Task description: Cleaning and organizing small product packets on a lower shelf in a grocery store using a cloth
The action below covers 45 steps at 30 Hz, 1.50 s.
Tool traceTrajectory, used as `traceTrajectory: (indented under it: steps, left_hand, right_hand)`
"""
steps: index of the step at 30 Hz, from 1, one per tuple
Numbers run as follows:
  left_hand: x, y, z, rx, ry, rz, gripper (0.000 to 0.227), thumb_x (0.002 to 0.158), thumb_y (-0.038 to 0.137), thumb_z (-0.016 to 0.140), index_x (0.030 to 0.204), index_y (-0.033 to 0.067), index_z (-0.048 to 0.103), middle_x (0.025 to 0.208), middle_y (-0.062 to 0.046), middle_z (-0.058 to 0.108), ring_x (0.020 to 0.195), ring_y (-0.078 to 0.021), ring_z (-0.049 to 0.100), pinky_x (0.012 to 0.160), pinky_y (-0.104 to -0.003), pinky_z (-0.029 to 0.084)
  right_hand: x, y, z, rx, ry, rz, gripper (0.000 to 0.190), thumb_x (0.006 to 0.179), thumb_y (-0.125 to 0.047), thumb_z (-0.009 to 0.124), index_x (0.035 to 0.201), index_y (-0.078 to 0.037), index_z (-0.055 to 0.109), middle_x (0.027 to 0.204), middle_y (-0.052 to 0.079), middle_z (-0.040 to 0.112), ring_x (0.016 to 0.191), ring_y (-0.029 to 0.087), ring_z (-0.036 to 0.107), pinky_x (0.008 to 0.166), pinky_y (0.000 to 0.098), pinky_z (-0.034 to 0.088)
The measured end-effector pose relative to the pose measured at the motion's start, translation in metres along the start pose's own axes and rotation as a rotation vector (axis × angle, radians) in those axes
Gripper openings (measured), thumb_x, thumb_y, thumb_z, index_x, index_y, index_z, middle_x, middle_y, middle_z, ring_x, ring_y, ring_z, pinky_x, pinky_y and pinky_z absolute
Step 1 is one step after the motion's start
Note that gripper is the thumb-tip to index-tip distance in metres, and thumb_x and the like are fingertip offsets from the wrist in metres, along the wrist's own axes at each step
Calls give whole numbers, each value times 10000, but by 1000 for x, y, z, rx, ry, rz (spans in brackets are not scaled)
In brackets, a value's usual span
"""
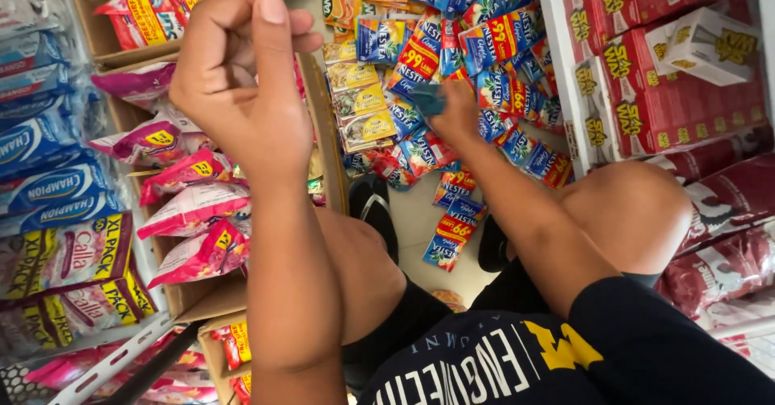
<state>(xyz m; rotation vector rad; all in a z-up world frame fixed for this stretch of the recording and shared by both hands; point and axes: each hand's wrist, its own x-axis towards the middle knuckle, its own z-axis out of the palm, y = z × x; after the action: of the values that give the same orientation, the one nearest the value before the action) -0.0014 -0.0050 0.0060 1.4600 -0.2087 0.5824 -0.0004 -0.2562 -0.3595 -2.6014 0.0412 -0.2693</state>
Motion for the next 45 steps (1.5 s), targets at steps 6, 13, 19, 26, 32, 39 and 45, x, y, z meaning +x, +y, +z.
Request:
traceTrajectory:
  steps: [6, 13, 19, 26, 32, 39, 45]
  left_hand:
    - [0, 3, 0, -16, -16, -48, 108, 1058, 83, 607, 1110, -8, 631, 892, -119, 685, 770, -159, 655, 749, -288, 609]
    - [-3, 4, 0, 13, -21, -85, 100, 1050, 75, 618, 1114, 6, 650, 895, -109, 703, 785, -147, 685, 750, -267, 617]
    - [-3, 9, 6, 8, -56, -67, 83, 1042, 49, 605, 1078, -18, 637, 882, -101, 689, 784, -141, 674, 758, -261, 597]
    - [-3, -3, 5, -7, -70, -56, 116, 1021, 90, 618, 1047, -18, 653, 840, -111, 710, 724, -151, 680, 705, -265, 609]
    - [-3, -29, 10, 33, -140, -55, 112, 994, 81, 651, 1053, -10, 682, 830, -96, 726, 707, -131, 679, 648, -234, 569]
    - [-15, -68, 25, -6, -690, -247, 623, 936, 396, 762, 1431, 119, 503, 1389, -247, 606, 1290, -355, 631, 1079, -447, 522]
    - [-44, -65, 57, 350, -1005, -204, 846, 710, 394, 881, 1420, 85, 541, 1403, -133, 626, 1300, -298, 606, 1044, -425, 490]
  right_hand:
    - [-20, -37, 80, 216, -722, -16, 1137, 672, -55, 679, 1630, -351, 143, 1672, 240, 219, 1411, 446, 438, 1014, 436, 506]
    - [-48, -77, 88, -278, -792, 18, 1030, 761, -82, 704, 1594, -473, 240, 1667, 308, 65, 869, 457, 692, 655, 492, 569]
    - [-60, -77, 76, -309, -457, -215, 498, 812, -37, 639, 1294, -161, 646, 1146, 312, 583, 754, 413, 676, 610, 488, 561]
    - [-18, -74, 13, -144, -518, 15, 427, 726, -164, 773, 1144, -195, 691, 1020, 95, 700, 864, 308, 681, 724, 478, 545]
    - [68, -87, -135, -5, -79, -158, 423, 709, -36, 707, 1109, -167, 746, 978, 81, 743, 779, 324, 681, 663, 433, 531]
    - [51, -153, -329, 106, 332, -641, 362, 801, 105, 772, 1149, 57, 683, 1052, 191, 669, 863, 347, 616, 755, 429, 474]
    - [19, -145, -376, 246, 584, -712, 212, 928, 21, 823, 1091, 85, 703, 988, 207, 646, 846, 336, 549, 799, 466, 428]
